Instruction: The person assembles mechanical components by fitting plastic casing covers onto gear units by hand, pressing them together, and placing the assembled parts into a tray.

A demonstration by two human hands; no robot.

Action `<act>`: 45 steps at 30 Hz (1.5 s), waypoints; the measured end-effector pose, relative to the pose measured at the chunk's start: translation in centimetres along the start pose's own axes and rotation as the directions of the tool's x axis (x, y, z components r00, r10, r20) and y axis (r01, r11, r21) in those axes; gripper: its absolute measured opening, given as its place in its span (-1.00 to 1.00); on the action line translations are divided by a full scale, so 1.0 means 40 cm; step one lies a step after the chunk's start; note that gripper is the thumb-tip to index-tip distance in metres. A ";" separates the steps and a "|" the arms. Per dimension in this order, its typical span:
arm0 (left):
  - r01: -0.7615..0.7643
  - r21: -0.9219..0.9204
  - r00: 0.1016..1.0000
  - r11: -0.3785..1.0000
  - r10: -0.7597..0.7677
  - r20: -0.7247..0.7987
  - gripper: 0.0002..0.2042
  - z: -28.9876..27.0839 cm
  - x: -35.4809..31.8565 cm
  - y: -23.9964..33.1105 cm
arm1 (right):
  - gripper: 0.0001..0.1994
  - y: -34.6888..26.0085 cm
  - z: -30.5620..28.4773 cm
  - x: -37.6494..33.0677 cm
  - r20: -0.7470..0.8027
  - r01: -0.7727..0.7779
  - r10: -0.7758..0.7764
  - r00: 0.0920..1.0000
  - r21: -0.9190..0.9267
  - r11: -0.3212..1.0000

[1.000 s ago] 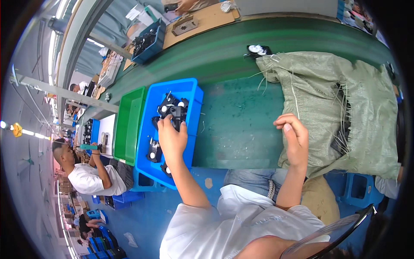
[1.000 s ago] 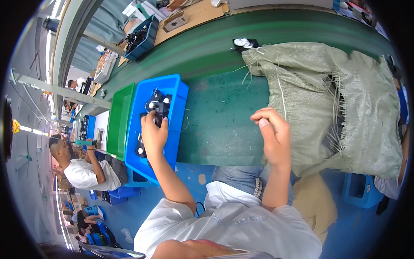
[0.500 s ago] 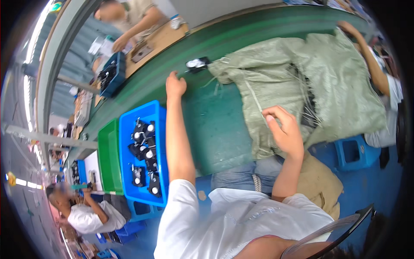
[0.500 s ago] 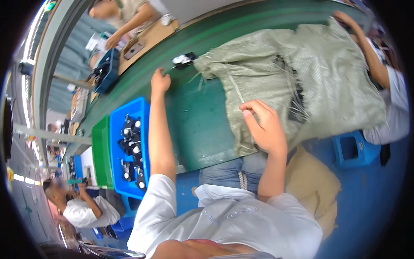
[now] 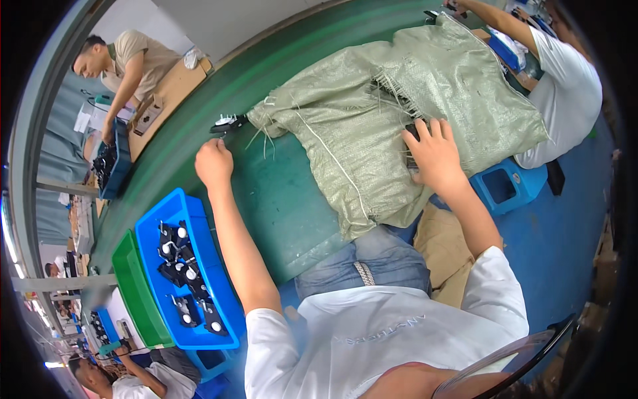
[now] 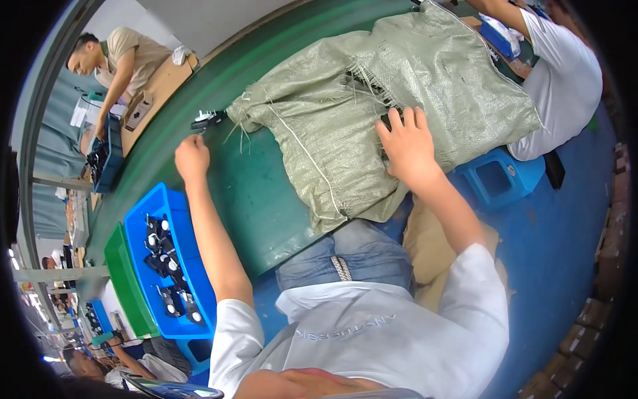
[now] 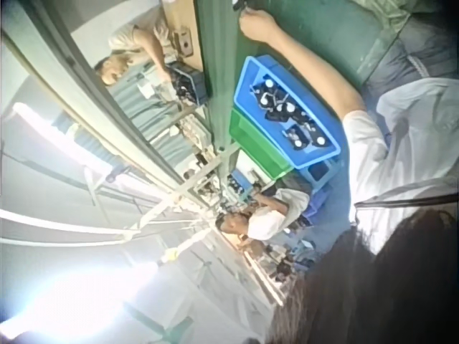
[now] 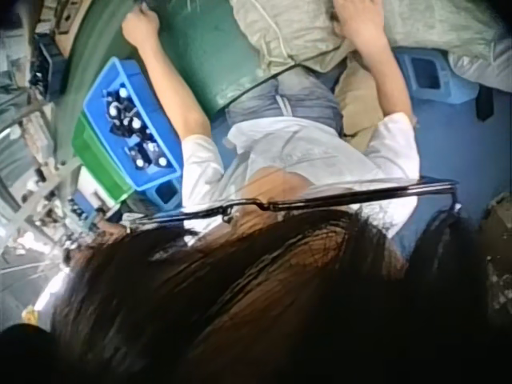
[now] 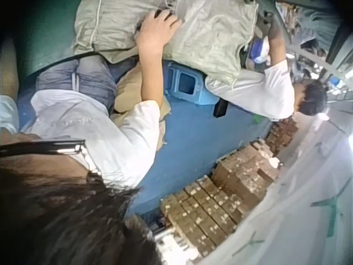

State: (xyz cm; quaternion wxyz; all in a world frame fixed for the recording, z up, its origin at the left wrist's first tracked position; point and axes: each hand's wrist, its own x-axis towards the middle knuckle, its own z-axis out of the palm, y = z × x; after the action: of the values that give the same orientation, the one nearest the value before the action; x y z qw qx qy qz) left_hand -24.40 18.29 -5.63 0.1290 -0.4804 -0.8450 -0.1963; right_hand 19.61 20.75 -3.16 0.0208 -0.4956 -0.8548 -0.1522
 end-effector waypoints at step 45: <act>-0.091 -0.907 0.835 -0.412 -0.528 0.156 -0.81 -0.156 -0.354 0.274 | -0.37 -0.217 -0.010 0.165 -0.144 0.130 -0.355 0.924 0.990 -0.061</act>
State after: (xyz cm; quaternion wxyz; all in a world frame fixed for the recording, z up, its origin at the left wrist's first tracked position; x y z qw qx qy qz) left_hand -7.61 9.73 -3.54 -0.2060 -0.1295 -0.3482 -0.9053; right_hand 8.81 22.18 -3.63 0.2691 -0.1825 -0.7793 0.5358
